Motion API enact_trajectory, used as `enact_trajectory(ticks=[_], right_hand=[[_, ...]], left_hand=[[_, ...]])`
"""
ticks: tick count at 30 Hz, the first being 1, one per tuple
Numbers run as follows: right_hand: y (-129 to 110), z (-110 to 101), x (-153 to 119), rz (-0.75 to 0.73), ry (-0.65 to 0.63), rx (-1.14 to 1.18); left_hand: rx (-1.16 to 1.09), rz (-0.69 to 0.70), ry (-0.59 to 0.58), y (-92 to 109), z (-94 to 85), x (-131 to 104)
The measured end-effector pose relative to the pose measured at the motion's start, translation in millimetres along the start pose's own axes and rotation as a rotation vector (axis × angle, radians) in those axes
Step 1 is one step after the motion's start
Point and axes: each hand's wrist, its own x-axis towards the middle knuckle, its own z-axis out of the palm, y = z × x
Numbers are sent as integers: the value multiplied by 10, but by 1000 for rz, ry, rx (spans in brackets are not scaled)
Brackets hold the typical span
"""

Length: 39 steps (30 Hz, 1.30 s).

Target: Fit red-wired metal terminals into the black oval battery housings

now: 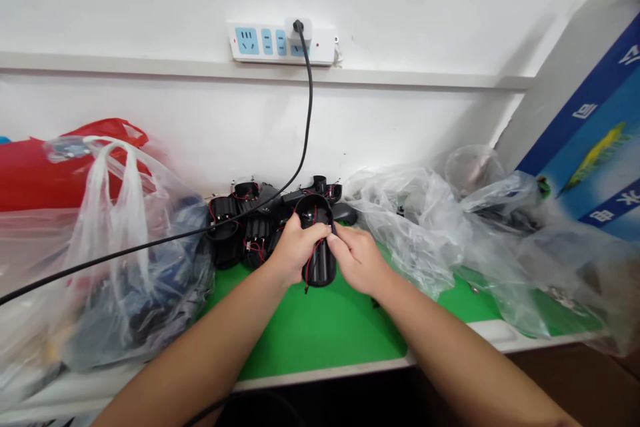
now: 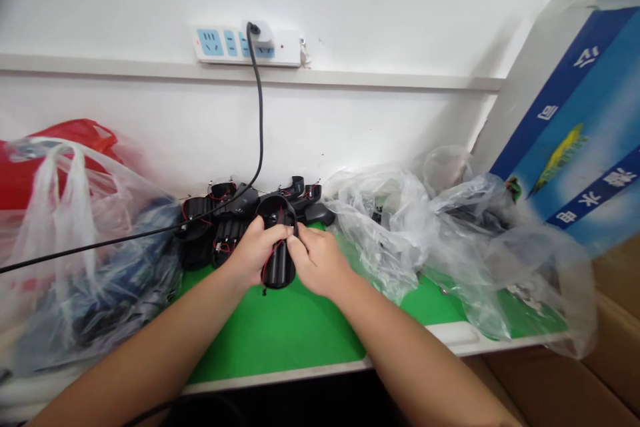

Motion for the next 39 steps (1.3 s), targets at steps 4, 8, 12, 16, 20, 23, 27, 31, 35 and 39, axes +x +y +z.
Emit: enact_trajectory(ticks=[4,8,12,16,20,23,27,31,35,39], right_hand=[[132,-122,87,214,219,464],[130,-173,95,189,165,769],[43,-206,67,275,-60,836],[48,-269,93,285,-8,750],[83,-287,116,221,74,575],[116,-242,97,184,84,497],[176,-190,70,194,115,430],[231,-194,70,209,114,484],[246,-194,65,200,67,525],[196,-182,73,212,45,602]], left_hand=[[-43,-268,-231,23,77,-146],[-66,-438,-391,-91,190,-269],[-90,-572,-513,-174,169,-252],[24,-503,-615,-112,74,-192],[406,-182,-625,-39,16,-168],[571,-13,-618,-60,1,-151],[660,122,-551,-149,29,-139],[602,141,-511,-218,82,-152],[612,143,-481,-255,111,-163],[668,191,-461,-256,90,-148]])
